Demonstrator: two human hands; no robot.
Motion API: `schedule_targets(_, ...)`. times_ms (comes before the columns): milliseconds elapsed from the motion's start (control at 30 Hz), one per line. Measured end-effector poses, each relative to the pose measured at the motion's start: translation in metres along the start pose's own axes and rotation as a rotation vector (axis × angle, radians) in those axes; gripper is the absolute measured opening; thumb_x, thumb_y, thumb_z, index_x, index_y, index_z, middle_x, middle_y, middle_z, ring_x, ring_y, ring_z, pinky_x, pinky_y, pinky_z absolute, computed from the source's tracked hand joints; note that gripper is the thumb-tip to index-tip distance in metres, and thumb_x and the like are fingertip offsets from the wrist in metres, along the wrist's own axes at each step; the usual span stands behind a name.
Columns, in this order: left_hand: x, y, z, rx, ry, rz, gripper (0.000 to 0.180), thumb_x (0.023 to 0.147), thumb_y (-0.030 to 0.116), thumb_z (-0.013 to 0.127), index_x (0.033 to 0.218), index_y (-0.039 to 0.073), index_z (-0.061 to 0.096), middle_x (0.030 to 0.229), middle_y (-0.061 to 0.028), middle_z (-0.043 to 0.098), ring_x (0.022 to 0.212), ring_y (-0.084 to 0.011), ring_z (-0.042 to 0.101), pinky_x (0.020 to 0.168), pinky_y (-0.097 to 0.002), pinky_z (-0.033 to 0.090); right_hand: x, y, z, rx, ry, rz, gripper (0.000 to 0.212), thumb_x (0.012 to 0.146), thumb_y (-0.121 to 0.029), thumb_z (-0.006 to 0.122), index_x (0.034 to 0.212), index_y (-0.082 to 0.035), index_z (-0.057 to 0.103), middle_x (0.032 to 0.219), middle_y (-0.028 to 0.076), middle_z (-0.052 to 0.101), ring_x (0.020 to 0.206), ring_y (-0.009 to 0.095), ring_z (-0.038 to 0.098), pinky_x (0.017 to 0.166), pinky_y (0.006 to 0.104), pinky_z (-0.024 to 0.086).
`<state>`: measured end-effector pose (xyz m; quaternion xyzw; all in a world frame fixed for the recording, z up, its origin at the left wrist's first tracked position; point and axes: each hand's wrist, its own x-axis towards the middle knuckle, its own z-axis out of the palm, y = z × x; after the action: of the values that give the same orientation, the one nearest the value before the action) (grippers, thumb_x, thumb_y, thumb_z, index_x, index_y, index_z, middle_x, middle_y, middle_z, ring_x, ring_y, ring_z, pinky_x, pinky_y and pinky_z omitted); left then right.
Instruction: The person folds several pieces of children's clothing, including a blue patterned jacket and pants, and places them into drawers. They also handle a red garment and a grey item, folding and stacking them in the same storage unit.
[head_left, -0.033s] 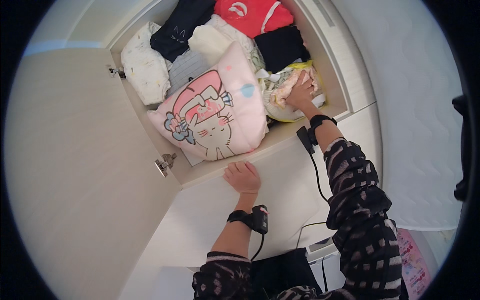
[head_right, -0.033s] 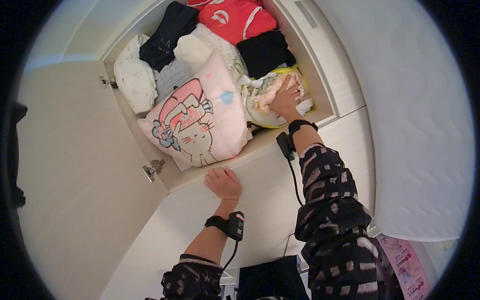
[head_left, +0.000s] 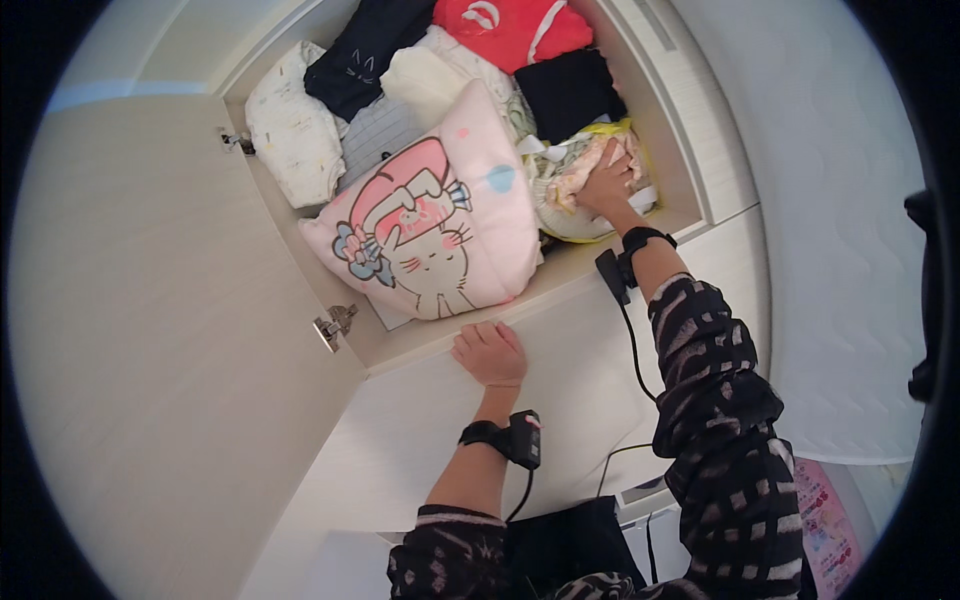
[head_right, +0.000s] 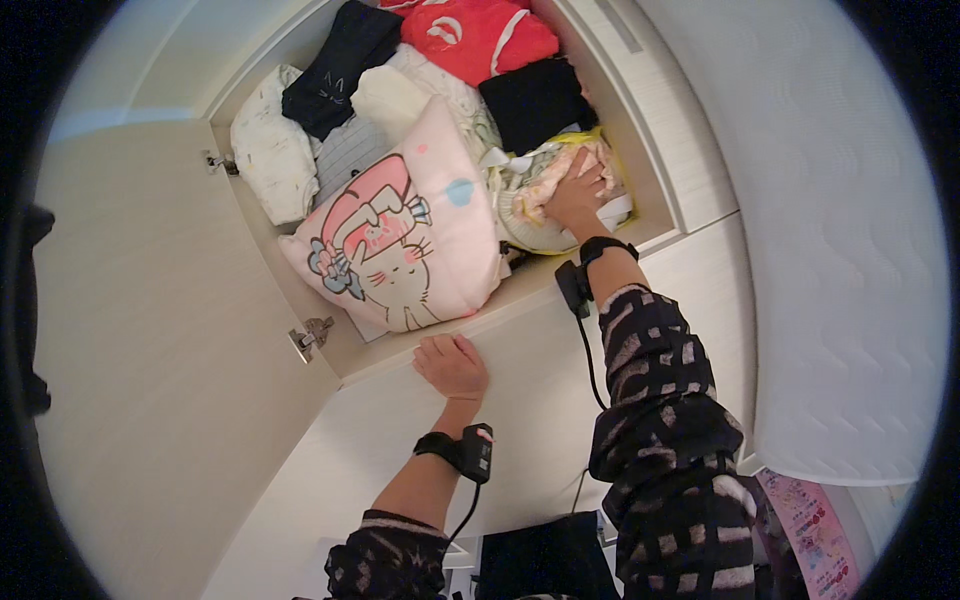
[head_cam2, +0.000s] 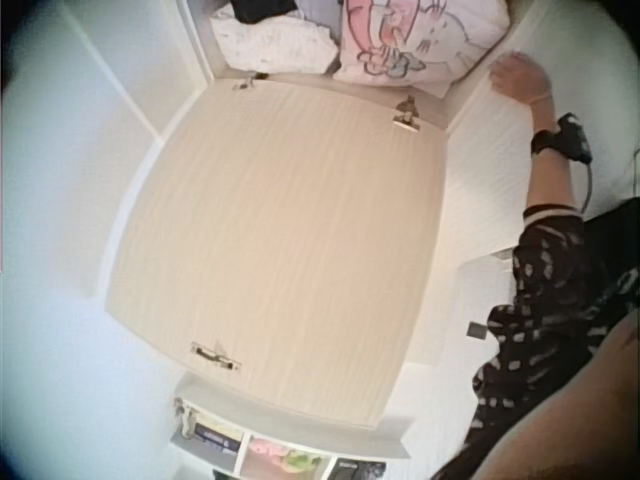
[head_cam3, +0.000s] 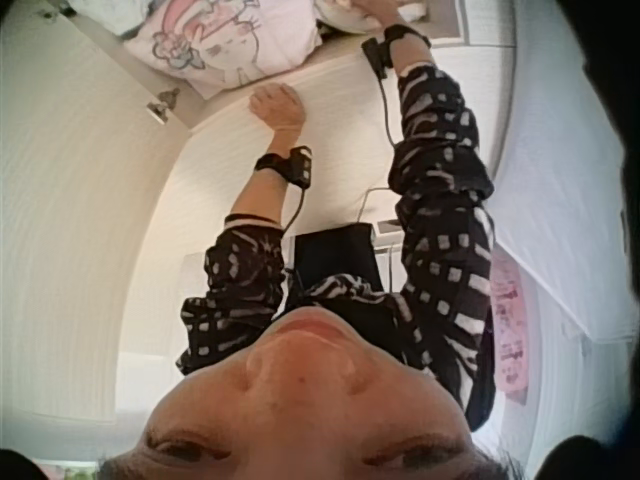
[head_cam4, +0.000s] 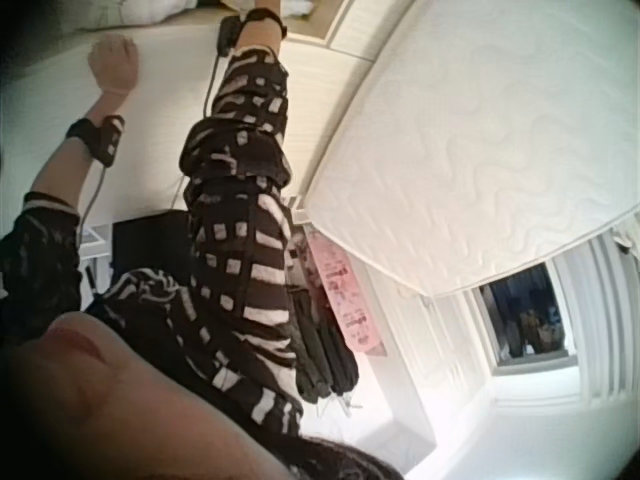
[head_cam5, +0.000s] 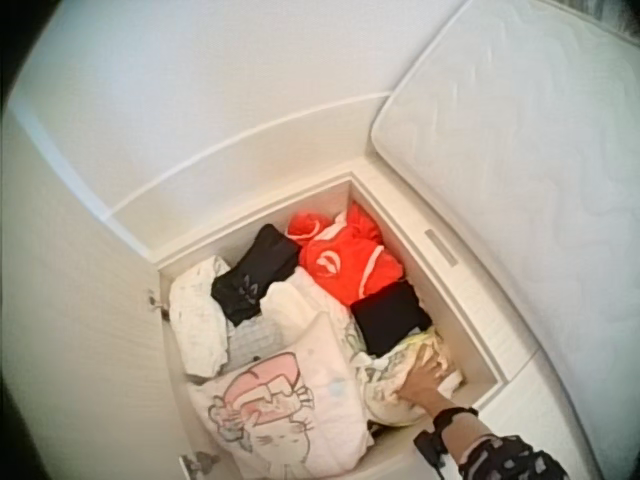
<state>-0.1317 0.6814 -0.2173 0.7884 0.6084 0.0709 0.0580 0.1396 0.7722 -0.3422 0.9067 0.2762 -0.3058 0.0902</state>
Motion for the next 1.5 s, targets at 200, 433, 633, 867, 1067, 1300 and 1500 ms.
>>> schedule_targets(200, -0.001, -0.003, 0.002, -0.031, -0.005, -0.001, 0.015, 0.077, 0.017, 0.053, 0.075, 0.006, 0.044, 0.078, -0.0135, 0.043, 0.075, -0.0319, 0.042, 0.066, -0.0425, 0.031, -0.001, -0.013, -0.013, -0.009, -0.091, 0.024, 0.131, 0.060, -0.037, 0.079, 0.138, -0.006, -0.022, 0.142, 0.030, 0.000, 0.126, 0.049, 0.020, 0.097, 0.0523, 0.033)
schedule_targets(433, 0.002, 0.000, -0.003, -0.006, 0.000, 0.004, 0.017, 0.076, 0.020, 0.055, 0.076, 0.006, 0.045, 0.079, -0.0116, 0.043, 0.073, -0.0305, 0.043, 0.065, -0.0423, 0.032, -0.007, -0.016, -0.092, 0.207, -0.973, -0.083, 0.126, 0.059, -0.052, 0.077, 0.139, 0.004, -0.003, 0.135, 0.037, 0.021, 0.124, 0.046, 0.030, 0.099, 0.0547, 0.029)
schedule_targets(633, 0.001, -0.002, -0.001, 0.007, 0.016, 0.003, 0.017, 0.077, 0.020, 0.055, 0.076, 0.007, 0.046, 0.079, -0.0114, 0.043, 0.074, -0.0302, 0.044, 0.066, -0.0419, 0.032, -0.014, -0.039, -0.030, -0.057, -0.323, 0.084, 0.113, 0.070, -0.050, 0.068, 0.138, 0.005, -0.003, 0.142, 0.024, -0.020, 0.126, 0.057, 0.002, 0.096, 0.0691, 0.015)
schedule_targets(867, 0.001, -0.002, -0.003, -0.012, 0.001, -0.012, 0.017, 0.077, 0.020, 0.055, 0.076, 0.007, 0.045, 0.079, -0.0110, 0.043, 0.074, -0.0296, 0.044, 0.066, -0.0407, 0.032, -0.001, -0.047, -0.014, 0.052, -0.169, 0.230, 0.123, 0.071, -0.049, 0.067, 0.134, 0.002, -0.026, 0.144, 0.022, -0.022, 0.129, 0.054, -0.003, 0.098, 0.0674, 0.014)
schedule_targets(1067, 0.003, 0.000, -0.007, 0.039, 0.018, 0.000, 0.018, 0.077, 0.021, 0.055, 0.077, 0.006, 0.046, 0.079, -0.0118, 0.044, 0.074, -0.0299, 0.044, 0.066, -0.0409, 0.033, 0.004, -0.025, -0.047, -0.185, -0.726, -0.178, 0.093, 0.075, -0.060, 0.056, 0.134, 0.004, 0.024, 0.135, 0.027, 0.028, 0.126, 0.050, 0.019, 0.099, 0.0619, 0.017)
schedule_targets(1300, 0.002, 0.001, 0.001, 0.117, 0.105, 0.027, 0.018, 0.080, 0.022, 0.053, 0.081, 0.004, 0.049, 0.083, -0.0135, 0.048, 0.083, -0.0328, 0.048, 0.070, -0.0449, 0.036, -0.078, 0.016, -0.102, 0.905, -0.438, -0.127, 0.061, 0.078, -0.041, 0.066, 0.116, 0.003, 0.048, 0.115, 0.018, 0.055, 0.105, 0.024, 0.054, 0.090, 0.0339, 0.045)
schedule_targets(1500, 0.004, -0.007, 0.017, 0.201, 0.157, 0.069, 0.019, 0.082, 0.022, 0.051, 0.078, 0.004, 0.053, 0.080, -0.0142, 0.055, 0.078, -0.0325, 0.054, 0.068, -0.0450, 0.042, -0.266, 0.105, -0.103, 2.072, -0.944, -0.224, 0.027, 0.092, -0.019, 0.049, 0.110, 0.001, 0.052, 0.103, 0.013, 0.060, 0.095, 0.020, 0.059, 0.087, 0.0302, 0.048)
